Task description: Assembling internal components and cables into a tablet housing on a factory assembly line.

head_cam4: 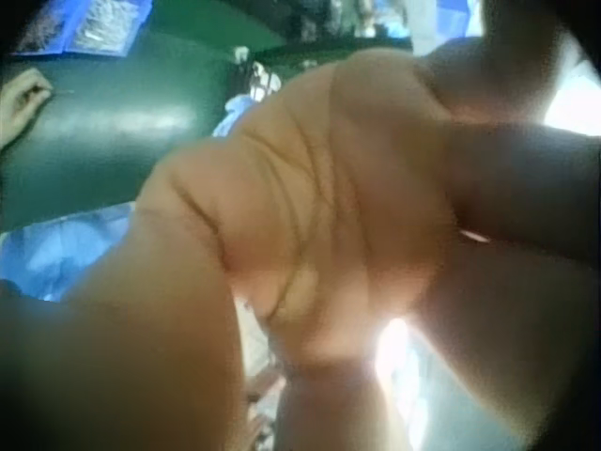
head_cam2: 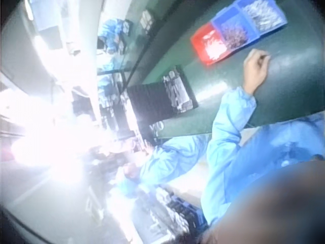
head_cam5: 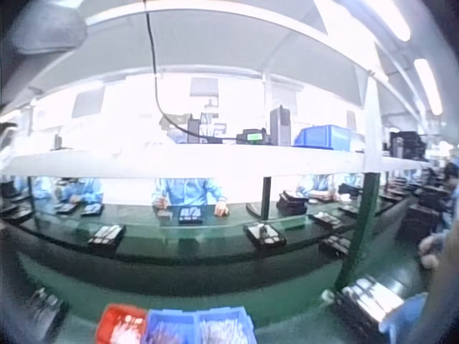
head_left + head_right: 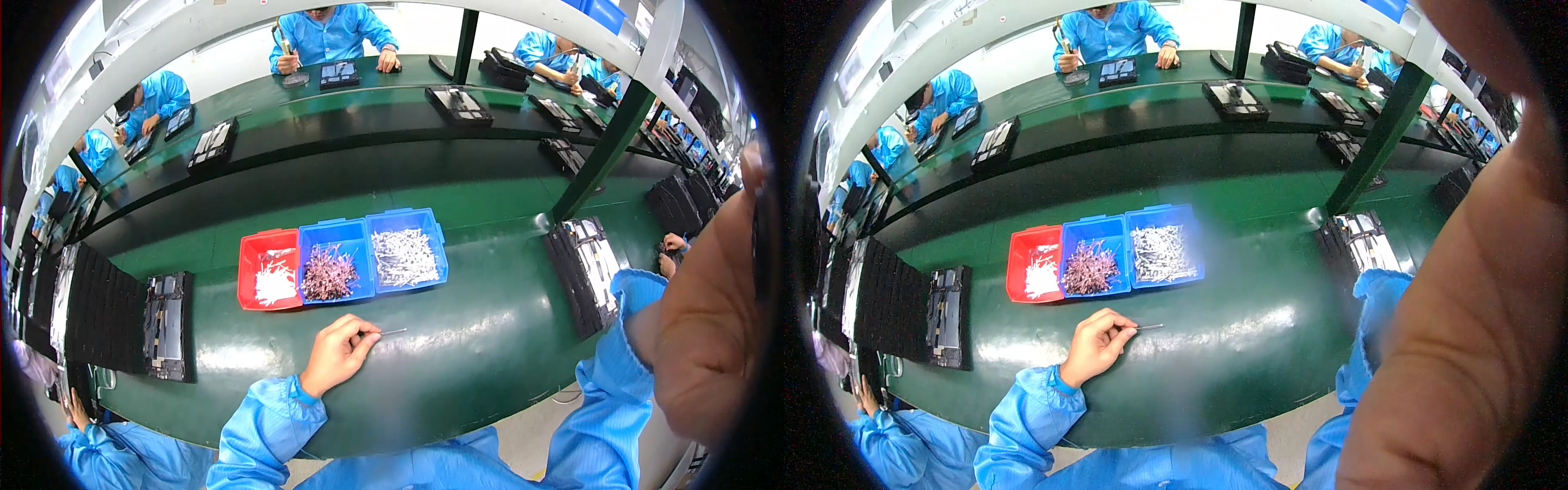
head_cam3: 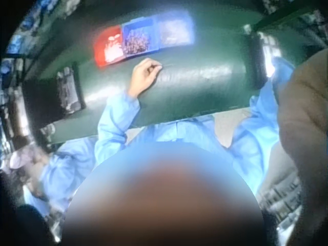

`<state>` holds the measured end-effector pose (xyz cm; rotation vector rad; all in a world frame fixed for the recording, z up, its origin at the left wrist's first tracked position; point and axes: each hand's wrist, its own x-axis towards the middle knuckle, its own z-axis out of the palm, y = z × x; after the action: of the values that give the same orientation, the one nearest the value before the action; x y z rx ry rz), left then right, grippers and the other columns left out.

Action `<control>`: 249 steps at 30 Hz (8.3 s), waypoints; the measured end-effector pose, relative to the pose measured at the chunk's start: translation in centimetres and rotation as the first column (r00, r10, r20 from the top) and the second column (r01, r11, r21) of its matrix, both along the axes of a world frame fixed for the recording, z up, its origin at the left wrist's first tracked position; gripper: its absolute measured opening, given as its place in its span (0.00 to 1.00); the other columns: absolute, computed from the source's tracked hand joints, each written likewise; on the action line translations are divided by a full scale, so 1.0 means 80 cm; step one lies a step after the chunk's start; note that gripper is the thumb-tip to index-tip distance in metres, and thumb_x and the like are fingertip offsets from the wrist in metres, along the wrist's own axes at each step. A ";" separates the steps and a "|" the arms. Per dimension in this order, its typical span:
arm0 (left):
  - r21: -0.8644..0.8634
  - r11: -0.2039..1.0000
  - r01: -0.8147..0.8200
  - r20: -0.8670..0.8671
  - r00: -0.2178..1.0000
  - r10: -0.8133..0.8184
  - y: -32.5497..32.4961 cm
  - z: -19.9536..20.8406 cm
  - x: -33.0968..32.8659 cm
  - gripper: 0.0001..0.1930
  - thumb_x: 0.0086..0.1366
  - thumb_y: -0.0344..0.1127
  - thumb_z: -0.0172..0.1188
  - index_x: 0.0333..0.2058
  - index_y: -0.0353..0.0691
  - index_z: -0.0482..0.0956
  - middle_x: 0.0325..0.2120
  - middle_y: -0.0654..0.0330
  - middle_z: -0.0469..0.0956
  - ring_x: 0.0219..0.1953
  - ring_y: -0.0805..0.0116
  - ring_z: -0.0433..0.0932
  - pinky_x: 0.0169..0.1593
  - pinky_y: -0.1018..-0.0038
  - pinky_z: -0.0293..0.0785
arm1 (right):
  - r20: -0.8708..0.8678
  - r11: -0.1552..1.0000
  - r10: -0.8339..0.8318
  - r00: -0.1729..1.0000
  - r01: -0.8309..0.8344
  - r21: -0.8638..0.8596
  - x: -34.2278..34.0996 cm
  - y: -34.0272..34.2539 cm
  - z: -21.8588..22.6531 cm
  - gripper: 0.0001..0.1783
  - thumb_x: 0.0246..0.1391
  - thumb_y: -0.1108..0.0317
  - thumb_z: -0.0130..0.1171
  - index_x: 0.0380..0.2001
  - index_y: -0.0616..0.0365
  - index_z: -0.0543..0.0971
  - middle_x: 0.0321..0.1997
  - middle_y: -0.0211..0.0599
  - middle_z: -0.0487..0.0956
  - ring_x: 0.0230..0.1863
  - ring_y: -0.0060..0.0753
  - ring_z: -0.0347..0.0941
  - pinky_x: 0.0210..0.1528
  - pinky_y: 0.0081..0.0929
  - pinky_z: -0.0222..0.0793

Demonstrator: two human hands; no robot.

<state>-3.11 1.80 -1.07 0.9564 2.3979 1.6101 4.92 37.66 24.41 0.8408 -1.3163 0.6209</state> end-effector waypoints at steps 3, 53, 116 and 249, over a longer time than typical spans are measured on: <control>0.004 1.000 0.011 0.035 0.999 -0.011 0.006 -0.003 -0.001 0.03 0.67 0.24 0.67 0.38 0.31 0.84 0.33 0.59 0.79 0.22 0.79 0.77 0.25 0.80 0.70 | 0.006 1.000 -0.019 1.000 0.019 -0.015 0.006 -0.012 -0.015 0.35 0.69 0.45 0.50 0.68 0.60 0.65 0.67 0.58 0.69 0.64 0.54 0.69 0.47 0.42 0.77; 0.030 0.996 -0.082 0.180 0.981 0.076 0.009 0.007 0.001 0.02 0.65 0.22 0.67 0.36 0.31 0.84 0.33 0.58 0.79 0.21 0.79 0.77 0.23 0.82 0.68 | 0.886 0.229 -0.192 0.423 0.897 -0.379 -0.293 0.241 -0.364 0.55 0.54 0.65 0.64 0.71 0.85 0.42 0.79 0.77 0.41 0.82 0.61 0.38 0.81 0.42 0.39; 0.216 0.975 0.045 0.321 0.940 -0.115 0.065 0.020 0.126 0.06 0.64 0.29 0.70 0.40 0.40 0.86 0.62 0.48 0.73 0.63 0.50 0.73 0.65 0.61 0.70 | 0.678 0.744 0.581 -0.451 -0.044 -0.666 0.287 -0.067 -0.266 0.28 0.66 0.65 0.60 0.61 0.75 0.72 0.62 0.56 0.76 0.48 0.40 0.80 0.51 0.36 0.74; -0.084 0.992 -0.099 0.778 0.615 0.127 0.005 0.035 0.024 0.04 0.67 0.23 0.62 0.37 0.32 0.75 0.27 0.58 0.81 0.26 0.72 0.85 0.21 0.80 0.77 | 0.939 0.976 -0.153 0.309 -0.102 0.192 -0.005 -0.182 -0.295 0.08 0.51 0.69 0.68 0.29 0.54 0.77 0.26 0.30 0.72 0.22 0.36 0.76 0.20 0.34 0.72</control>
<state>-1.19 2.18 1.72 0.0059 1.8420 1.5519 4.56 23.08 0.79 0.5727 -2.5638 1.0475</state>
